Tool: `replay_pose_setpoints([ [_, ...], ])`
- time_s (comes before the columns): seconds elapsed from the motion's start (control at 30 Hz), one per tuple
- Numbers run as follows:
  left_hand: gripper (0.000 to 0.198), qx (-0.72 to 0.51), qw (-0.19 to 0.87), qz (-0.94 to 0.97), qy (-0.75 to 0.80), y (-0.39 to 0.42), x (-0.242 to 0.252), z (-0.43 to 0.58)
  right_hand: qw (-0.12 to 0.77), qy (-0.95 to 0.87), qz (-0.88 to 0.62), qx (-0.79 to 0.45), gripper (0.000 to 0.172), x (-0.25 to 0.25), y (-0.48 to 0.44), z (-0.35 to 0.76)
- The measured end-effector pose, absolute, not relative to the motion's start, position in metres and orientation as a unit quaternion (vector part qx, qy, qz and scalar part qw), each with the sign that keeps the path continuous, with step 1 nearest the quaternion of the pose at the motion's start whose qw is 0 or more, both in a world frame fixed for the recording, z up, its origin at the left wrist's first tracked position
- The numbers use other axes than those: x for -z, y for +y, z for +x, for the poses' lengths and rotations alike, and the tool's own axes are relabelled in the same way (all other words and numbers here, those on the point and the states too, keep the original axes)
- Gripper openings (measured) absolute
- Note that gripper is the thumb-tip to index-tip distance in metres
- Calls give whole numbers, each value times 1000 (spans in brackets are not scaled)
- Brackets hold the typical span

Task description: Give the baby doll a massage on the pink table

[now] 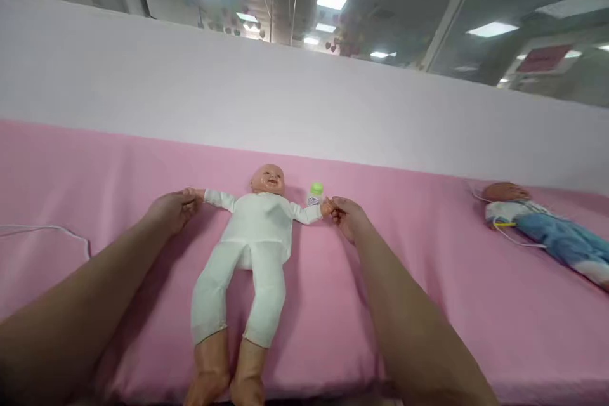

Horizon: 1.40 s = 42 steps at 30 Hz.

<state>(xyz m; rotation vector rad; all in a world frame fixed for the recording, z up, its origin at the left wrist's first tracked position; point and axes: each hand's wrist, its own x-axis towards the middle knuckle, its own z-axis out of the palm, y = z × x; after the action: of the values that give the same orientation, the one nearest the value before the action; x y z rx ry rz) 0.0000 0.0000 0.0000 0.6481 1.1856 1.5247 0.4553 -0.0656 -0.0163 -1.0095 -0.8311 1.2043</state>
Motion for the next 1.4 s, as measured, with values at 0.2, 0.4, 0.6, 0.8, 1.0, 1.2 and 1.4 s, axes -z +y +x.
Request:
replay_pose_setpoints([
  [0.2,9,-584,558,356,470,-9,-1,12,558,-401,-460,-562,23,16,-69,440],
  [0.4,12,-507,541,437,510,-20,-3,25,488,-444,-530,-533,19,20,-68,427],
  [0.6,17,-537,552,338,540,-16,-8,24,552,-378,-574,-471,17,18,-64,434],
  [0.8,27,-551,454,449,537,-26,-13,27,613,-411,-593,-324,48,9,-70,418],
  [1.0,39,-373,86,750,539,-62,-23,57,494,-697,-515,-60,39,-3,-97,360],
  [1.2,50,-214,-49,863,455,-68,-19,73,341,-842,-416,49,43,5,-100,344],
  [1.4,50,-159,-48,889,427,-64,-18,72,292,-855,-425,51,48,6,-101,341],
])
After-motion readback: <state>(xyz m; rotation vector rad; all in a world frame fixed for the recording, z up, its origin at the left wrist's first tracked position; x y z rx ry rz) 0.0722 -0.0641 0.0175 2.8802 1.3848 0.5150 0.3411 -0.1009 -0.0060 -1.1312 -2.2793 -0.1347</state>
